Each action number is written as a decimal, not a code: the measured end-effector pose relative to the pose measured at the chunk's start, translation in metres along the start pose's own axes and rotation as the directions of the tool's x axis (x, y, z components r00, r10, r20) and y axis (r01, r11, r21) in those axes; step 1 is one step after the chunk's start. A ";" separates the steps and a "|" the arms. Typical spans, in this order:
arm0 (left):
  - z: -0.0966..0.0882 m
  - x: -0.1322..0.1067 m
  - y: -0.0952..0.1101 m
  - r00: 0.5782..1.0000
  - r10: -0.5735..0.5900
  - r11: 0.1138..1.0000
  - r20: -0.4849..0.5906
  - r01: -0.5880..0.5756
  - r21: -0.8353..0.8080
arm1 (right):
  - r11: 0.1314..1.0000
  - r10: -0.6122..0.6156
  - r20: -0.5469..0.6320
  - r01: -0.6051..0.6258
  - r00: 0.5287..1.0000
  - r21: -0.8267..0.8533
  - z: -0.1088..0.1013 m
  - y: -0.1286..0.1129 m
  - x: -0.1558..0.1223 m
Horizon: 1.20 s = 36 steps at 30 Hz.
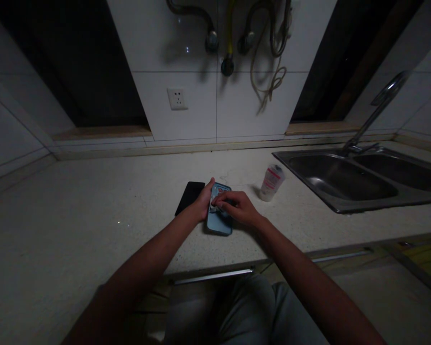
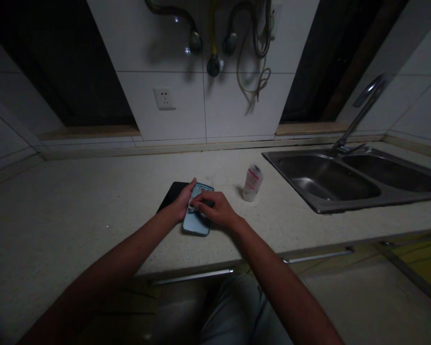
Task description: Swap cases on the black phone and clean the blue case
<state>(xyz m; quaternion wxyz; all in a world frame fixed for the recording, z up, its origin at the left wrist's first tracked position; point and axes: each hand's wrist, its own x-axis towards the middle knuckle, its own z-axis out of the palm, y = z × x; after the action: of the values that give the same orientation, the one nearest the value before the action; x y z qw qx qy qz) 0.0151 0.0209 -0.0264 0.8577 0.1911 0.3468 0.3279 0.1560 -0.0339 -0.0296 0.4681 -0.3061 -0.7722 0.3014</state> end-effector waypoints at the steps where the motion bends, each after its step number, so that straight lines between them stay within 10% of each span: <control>1: 0.000 0.001 0.000 1.000 0.004 1.000 -0.001 -0.004 0.031 | 1.000 0.006 0.015 -0.006 1.000 0.013 0.000 -0.001 0.000; 12: 0.003 -0.002 0.004 0.999 -0.005 0.997 -0.035 0.007 0.079 | 0.991 0.112 0.103 -0.119 0.988 0.068 -0.001 -0.005 -0.001; 19: -0.001 0.000 0.004 0.999 0.027 0.997 -0.029 -0.025 0.073 | 0.972 0.210 -0.102 -0.196 0.972 0.132 -0.001 -0.002 0.003; 27: 0.007 -0.005 0.001 0.999 0.027 0.997 -0.021 -0.026 0.066 | 0.927 0.357 -0.475 -0.243 0.804 0.286 -0.003 0.014 0.010; 36: 0.009 -0.011 0.000 0.997 -0.047 0.997 0.061 0.043 0.068 | 0.803 0.581 -0.571 -0.297 0.580 0.516 -0.008 0.026 0.016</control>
<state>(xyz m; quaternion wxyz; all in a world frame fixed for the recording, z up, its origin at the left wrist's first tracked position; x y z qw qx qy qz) 0.0153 0.0122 -0.0148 0.8685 0.2219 0.3348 0.2905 0.1626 -0.0042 -0.0376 0.6828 -0.4894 -0.3591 0.4066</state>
